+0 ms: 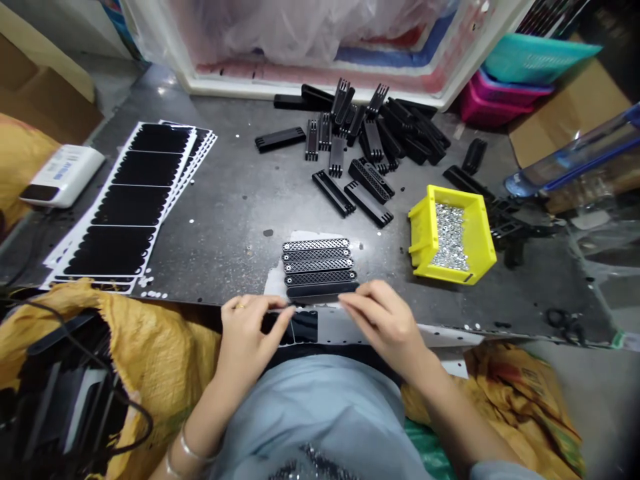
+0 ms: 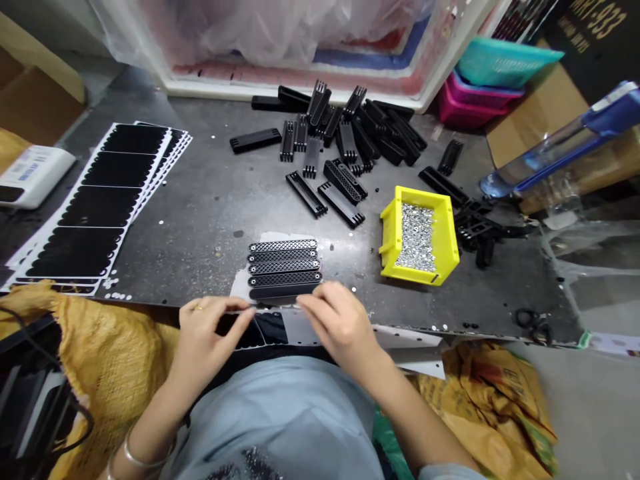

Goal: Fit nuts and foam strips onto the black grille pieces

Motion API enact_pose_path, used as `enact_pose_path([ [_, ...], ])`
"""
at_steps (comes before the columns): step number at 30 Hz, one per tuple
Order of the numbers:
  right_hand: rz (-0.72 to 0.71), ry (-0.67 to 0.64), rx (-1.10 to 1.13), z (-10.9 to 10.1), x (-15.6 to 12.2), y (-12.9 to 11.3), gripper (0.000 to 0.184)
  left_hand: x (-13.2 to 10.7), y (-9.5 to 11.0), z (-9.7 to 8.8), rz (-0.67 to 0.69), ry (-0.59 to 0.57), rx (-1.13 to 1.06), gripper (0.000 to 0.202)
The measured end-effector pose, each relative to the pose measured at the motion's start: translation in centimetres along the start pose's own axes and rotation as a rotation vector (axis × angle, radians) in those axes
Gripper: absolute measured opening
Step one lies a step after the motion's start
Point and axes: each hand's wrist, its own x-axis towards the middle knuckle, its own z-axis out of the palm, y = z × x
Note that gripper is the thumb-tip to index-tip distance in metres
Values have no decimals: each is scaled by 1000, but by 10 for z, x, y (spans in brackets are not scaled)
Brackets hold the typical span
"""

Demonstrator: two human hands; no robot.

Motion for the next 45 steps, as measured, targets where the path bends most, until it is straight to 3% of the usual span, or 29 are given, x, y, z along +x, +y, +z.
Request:
enact_pose_path([
  [3, -76, -80, 61, 21, -14, -18, 24, -9, 8, 1, 133, -125, -14, 19],
  [6, -138, -3, 82, 41, -20, -22, 32, -5, 10, 2, 137, -179, -151, 27],
  [9, -100, 35, 238, 46, -20, -19, 43, 2, 10, 2, 153, -230, -299, 29],
  [11, -59, 17, 330, 40, -21, -18, 44, 4, 8, 4, 179, -247, -355, 30],
  [14, -5, -39, 439, 23, -29, -17, 26, 3, 4, 11, 207, -181, -305, 29],
  [16, 113, -102, 594, 9, -35, -17, 13, 1, -2, 16, 228, -99, -208, 26],
  [17, 195, -112, 707, 1, -37, -16, 15, 0, -4, 18, 245, -61, -159, 24],
  [20, 387, -21, 916, -15, -28, -11, 18, -2, -9, 22, 301, 18, -71, 16],
  [23, 324, 22, 573, -12, -1, -8, 21, 1, -9, 16, 257, 125, -64, 3],
  [26, 66, -38, 194, 11, 30, -4, 35, 12, -9, 4, 104, 215, -46, 5],
  [30, -160, -71, 73, 40, 54, 3, 16, 28, -16, -3, -55, 134, -85, 11],
  [40, -162, -113, 88, 51, 64, 4, 13, 42, -23, 6, -206, -24, -329, 14],
  [43, -171, -129, 27, 40, 62, 3, 16, 46, -22, 5, -221, -55, -337, 16],
  [45, -102, -149, 21, 24, 58, 8, 19, 48, -22, 4, -231, -67, -335, 16],
])
